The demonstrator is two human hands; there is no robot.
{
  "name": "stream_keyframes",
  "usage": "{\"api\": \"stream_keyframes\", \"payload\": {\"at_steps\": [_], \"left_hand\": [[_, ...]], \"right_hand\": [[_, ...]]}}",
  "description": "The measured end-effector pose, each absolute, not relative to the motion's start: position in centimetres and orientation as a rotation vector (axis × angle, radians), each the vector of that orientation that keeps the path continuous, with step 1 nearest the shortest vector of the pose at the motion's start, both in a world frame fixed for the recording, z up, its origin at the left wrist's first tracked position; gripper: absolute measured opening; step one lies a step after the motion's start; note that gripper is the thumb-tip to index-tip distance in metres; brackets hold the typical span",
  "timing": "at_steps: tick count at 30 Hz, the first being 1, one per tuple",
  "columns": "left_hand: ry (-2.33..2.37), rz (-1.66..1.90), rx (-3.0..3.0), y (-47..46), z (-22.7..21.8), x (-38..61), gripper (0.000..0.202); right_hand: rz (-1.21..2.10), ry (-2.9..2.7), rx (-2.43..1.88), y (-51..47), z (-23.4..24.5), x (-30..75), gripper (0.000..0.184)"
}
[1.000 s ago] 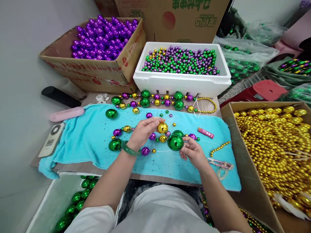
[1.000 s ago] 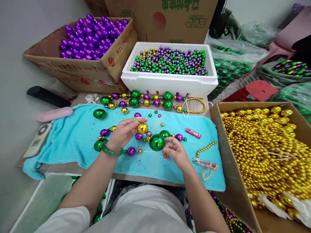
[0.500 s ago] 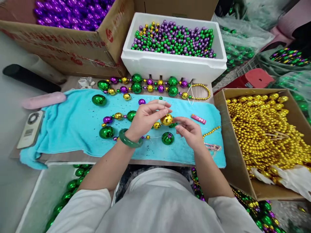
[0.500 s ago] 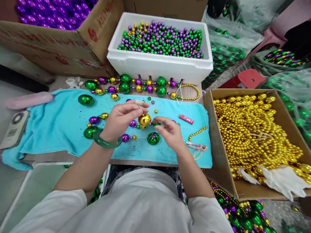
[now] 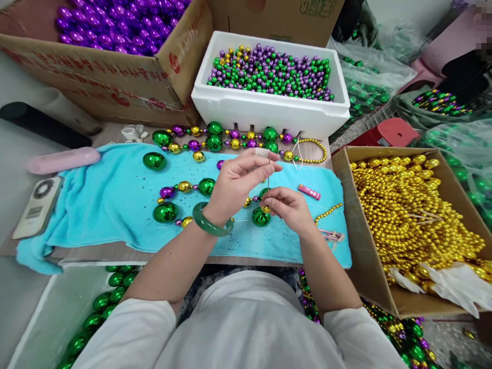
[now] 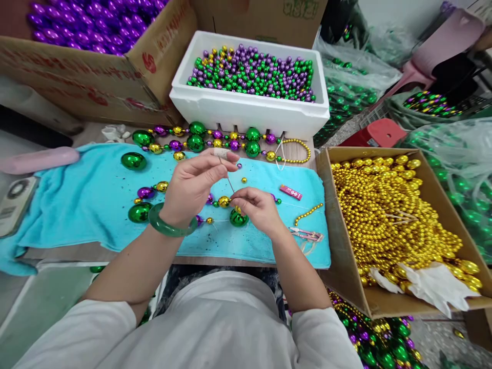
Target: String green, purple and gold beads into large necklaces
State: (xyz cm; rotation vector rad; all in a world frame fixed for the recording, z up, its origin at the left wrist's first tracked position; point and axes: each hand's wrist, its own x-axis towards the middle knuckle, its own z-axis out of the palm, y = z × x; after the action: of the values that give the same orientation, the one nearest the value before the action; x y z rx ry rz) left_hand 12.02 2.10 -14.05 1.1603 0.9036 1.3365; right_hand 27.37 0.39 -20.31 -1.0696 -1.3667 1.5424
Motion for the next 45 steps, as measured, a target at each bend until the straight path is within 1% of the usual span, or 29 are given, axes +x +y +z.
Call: {"api": "stream_keyframes", "payload": {"at_steps": [2, 5, 7, 9, 10, 11, 13, 16, 20, 22, 25, 30, 32, 37, 42, 45], "left_hand": [[0.906, 1.360, 1.155, 2.4, -14.5, 11.9, 0.007], [0.882, 1.310, 1.135, 2.4, -16.1, 11.6, 0.013], [0.871, 1.208, 1.133, 1.8, -17.8, 11.4, 0.029], [0.897, 1.065, 1.214, 0.8, -19.7, 11.6, 0.049], [0.923, 0.995, 1.287, 0.3, -20.6, 11.7, 0.055], [0.953, 0.941, 1.361, -0.1, -21.5, 11.9, 0.055], [1.020, 0.907, 1.452, -0.8, -23.1, 12.4, 0.048], [1.075, 0.981, 1.375, -0.9, -24.5, 13.0, 0.037], [1.070, 0.960, 1.291, -0.5, -24.9, 12.9, 0.037], [1.078, 0.943, 1.331, -0.4, -24.8, 12.7, 0.040], [1.113, 0.896, 1.477, -0.9, -24.8, 12.5, 0.048], [1.319, 0.712, 1.827, -3.2, -25.8, 12.0, 0.075], [1.412, 0.589, 1.937, -4.2, -26.3, 11.1, 0.073], [1.519, 0.362, 2.158, -5.7, -26.8, 7.4, 0.047], [1.607, 0.150, 2.421, -5.5, -26.0, 2.8, 0.036], [1.563, -0.037, 2.622, -5.0, -25.8, 0.0, 0.030]], "right_hand": [[1.531, -1.370, -1.103, 0.4, -21.1, 27.4, 0.028], [1.419, -1.396, -1.125, 0.3, -22.0, 27.6, 0.028], [1.403, -1.364, -1.119, 0.2, -21.9, 28.0, 0.029], [1.468, -1.290, -1.098, 0.1, -21.5, 28.4, 0.030], [1.513, -1.253, -1.080, 0.1, -21.2, 28.5, 0.030], [1.556, -1.225, -1.057, 0.0, -20.9, 28.6, 0.031], [1.608, -1.184, -1.011, 0.1, -20.6, 28.7, 0.032], [1.607, -1.109, -1.026, 0.3, -21.0, 28.4, 0.036], [1.593, -1.038, -1.084, 0.4, -21.8, 28.2, 0.040], [1.588, -1.027, -1.071, 0.4, -21.8, 28.3, 0.040], [1.568, -1.008, -1.044, 0.2, -21.3, 28.5, 0.034], [1.374, -1.030, -1.092, -0.4, -19.4, 29.7, 0.026], [1.274, -1.024, -1.073, -0.5, -18.3, 30.7, 0.022], [1.063, -0.965, -0.976, -0.7, -16.5, 34.3, 0.016], [0.911, -0.838, -1.066, -0.6, -17.3, 37.0, 0.013], [0.847, -0.718, -1.120, -0.6, -18.1, 38.5, 0.014]]}}
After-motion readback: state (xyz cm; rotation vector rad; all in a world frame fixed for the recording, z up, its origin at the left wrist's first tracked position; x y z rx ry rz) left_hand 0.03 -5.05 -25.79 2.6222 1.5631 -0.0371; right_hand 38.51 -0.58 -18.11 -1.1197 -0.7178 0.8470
